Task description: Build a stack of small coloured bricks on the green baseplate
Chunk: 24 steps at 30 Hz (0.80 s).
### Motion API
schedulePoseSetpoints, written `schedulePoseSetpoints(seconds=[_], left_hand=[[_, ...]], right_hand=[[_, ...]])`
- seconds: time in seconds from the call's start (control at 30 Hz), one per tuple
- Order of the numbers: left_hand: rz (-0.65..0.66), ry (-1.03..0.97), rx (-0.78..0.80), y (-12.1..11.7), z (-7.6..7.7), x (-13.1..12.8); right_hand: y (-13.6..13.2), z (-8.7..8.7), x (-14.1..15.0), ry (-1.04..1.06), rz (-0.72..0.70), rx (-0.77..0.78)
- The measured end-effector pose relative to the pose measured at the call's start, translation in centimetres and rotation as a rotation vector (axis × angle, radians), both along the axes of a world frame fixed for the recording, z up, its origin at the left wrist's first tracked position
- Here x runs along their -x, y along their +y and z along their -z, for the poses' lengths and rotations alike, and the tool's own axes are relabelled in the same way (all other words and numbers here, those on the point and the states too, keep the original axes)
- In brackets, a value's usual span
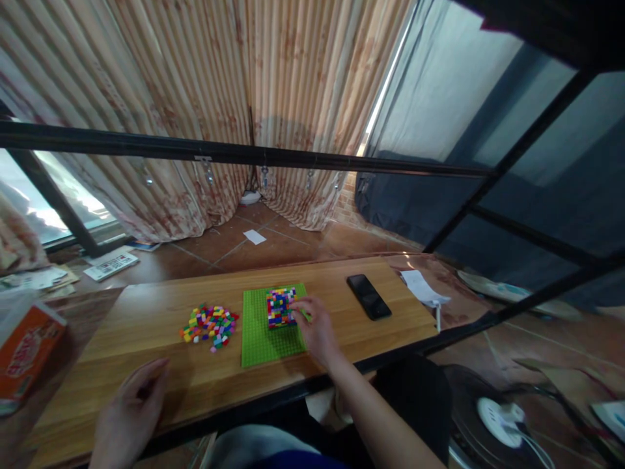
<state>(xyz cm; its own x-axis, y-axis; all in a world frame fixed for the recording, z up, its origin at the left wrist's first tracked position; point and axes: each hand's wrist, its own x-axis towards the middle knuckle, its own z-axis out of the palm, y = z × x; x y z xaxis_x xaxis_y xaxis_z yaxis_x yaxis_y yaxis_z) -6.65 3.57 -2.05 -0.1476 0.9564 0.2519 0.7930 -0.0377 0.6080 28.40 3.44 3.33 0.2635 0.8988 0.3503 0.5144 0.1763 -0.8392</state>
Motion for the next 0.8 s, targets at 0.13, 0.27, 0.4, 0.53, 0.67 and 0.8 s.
schedulePoseSetpoints(seconds=[0.13,0.27,0.4,0.53,0.67,0.8], left_hand=[[-0.009,0.048,0.012,1.2,0.3,0.5],[-0.004,0.118,0.009,1.8,1.0,0.1],[0.018,0.153,-0.024,1.7,1.5,-0.2],[0.034,0.159,-0.055,1.4,1.4,-0.5],[0.031,0.152,-0.048,1.2,1.1,-0.8],[-0.012,0.159,-0.044,0.9,0.8,-1.3]], right_hand=[[2.5,0.7,1.3,-0.097,0.028,-0.005],[3.5,1.2,2.0,-0.135,0.013,0.037],[3.7,1.8,2.1,-0.13,0.019,0.058],[3.9,2.3,2.1,-0.085,0.023,0.075],[4.2,2.4,2.1,-0.034,0.033,0.131],[4.4,2.2,2.1,-0.033,0.026,0.165]])
